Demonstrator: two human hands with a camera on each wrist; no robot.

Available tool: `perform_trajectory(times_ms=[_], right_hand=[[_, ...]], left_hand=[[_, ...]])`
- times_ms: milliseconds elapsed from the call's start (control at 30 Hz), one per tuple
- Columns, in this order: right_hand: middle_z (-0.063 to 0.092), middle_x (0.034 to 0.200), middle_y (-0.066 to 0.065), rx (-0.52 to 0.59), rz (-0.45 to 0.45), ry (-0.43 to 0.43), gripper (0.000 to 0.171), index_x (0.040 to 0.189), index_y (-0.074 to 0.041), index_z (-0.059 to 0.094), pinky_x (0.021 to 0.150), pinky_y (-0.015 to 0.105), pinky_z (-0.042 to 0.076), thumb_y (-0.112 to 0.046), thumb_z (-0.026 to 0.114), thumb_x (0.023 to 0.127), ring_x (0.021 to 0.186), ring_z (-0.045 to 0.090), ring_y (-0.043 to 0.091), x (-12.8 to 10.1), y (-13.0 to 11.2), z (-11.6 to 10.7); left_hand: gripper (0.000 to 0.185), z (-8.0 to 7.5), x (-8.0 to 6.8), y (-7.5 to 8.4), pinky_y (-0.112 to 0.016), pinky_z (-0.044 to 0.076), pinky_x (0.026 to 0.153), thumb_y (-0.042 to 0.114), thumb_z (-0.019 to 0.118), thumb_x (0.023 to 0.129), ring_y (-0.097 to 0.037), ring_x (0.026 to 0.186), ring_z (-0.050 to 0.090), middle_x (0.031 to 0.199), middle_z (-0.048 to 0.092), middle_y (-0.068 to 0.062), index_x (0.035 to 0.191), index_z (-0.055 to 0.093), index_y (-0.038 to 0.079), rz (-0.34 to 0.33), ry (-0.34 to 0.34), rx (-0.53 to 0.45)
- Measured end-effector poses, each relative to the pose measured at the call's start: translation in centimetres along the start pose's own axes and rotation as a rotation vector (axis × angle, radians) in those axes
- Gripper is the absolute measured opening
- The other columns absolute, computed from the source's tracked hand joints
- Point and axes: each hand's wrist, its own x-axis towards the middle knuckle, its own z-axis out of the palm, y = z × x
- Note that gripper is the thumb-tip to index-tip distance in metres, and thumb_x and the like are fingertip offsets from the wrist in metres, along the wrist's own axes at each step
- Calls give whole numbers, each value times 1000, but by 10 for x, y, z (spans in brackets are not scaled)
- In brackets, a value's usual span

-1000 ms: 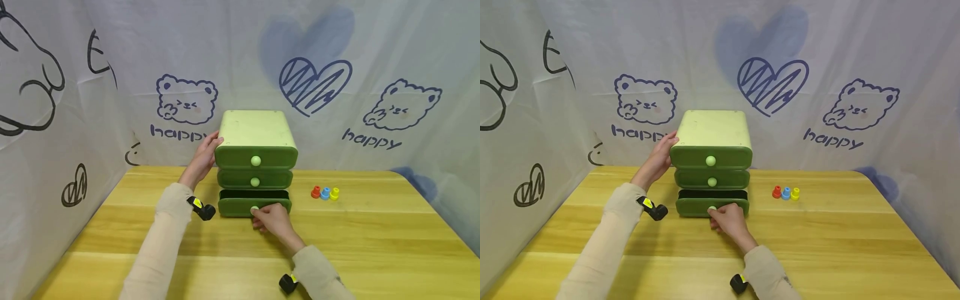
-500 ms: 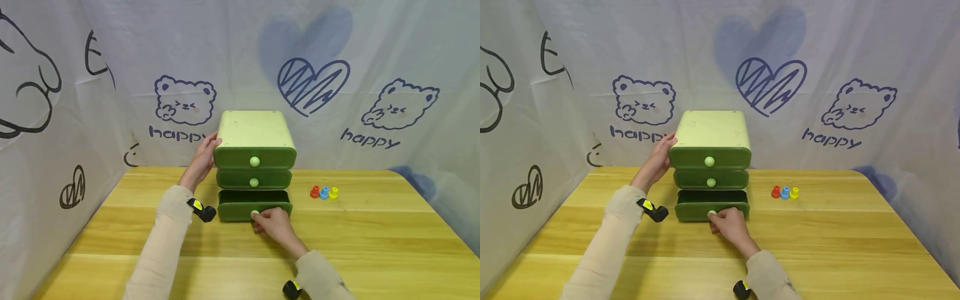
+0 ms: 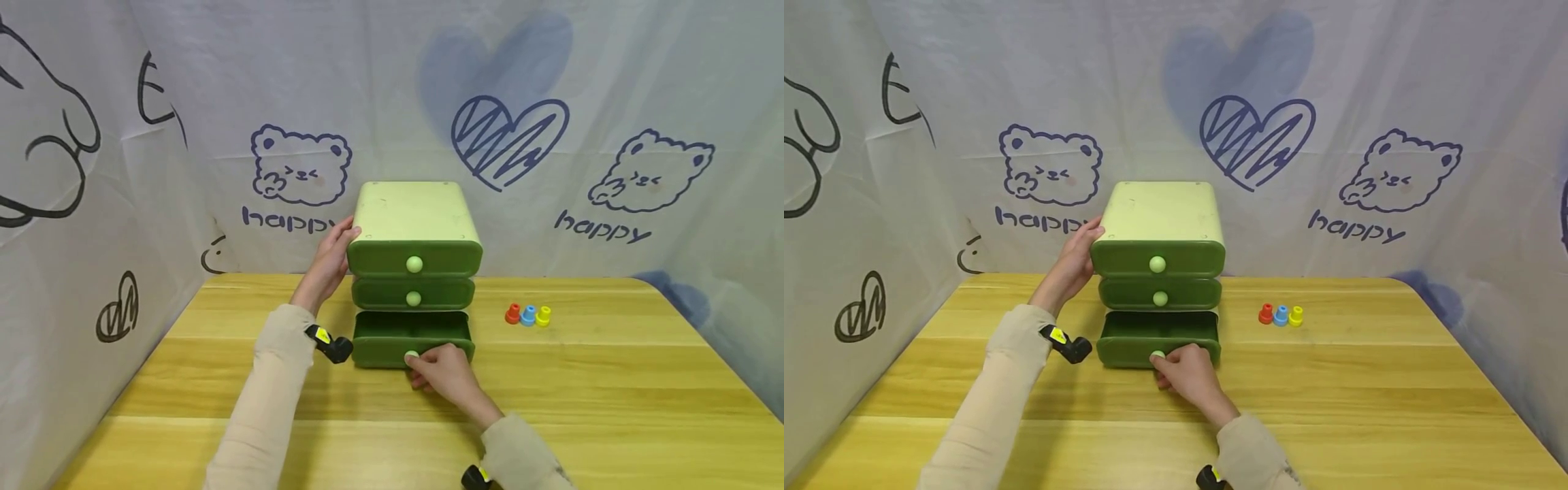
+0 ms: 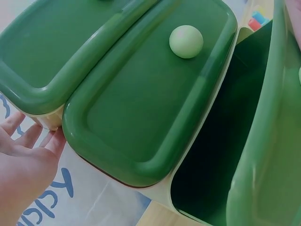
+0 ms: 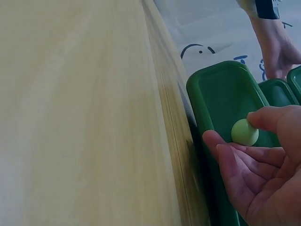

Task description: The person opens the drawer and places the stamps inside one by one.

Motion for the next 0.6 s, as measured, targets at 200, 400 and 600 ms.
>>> perform_trajectory(times_ms=[200, 400, 600], right_hand=[[68, 62, 3, -35, -33, -14, 34, 75, -1, 74, 50, 31, 55, -29, 66, 92, 56, 66, 17, -6, -2, -2], [67, 61, 2, -35, -33, -29, 35, 74, -2, 74, 49, 30, 55, -31, 67, 92, 56, 65, 16, -11, -2, 0], [66, 59, 1, -57, -47, -28, 35, 72, -2, 73, 47, 29, 54, -31, 67, 92, 52, 63, 16, -21, -4, -1]], left_hand=[[66, 1, 1, 0, -34, 36, 108, 24, 51, 95, -28, 133, 37, 154, 24, -14, 153, 23, 6, -2, 0, -2], [66, -1, -1, 1, -34, 35, 109, 24, 51, 95, -28, 134, 36, 155, 24, -15, 153, 23, 5, 0, -2, 3], [67, -1, 0, 0, -34, 35, 109, 25, 51, 95, -27, 134, 36, 155, 24, -14, 153, 23, 7, -12, 0, 5]])
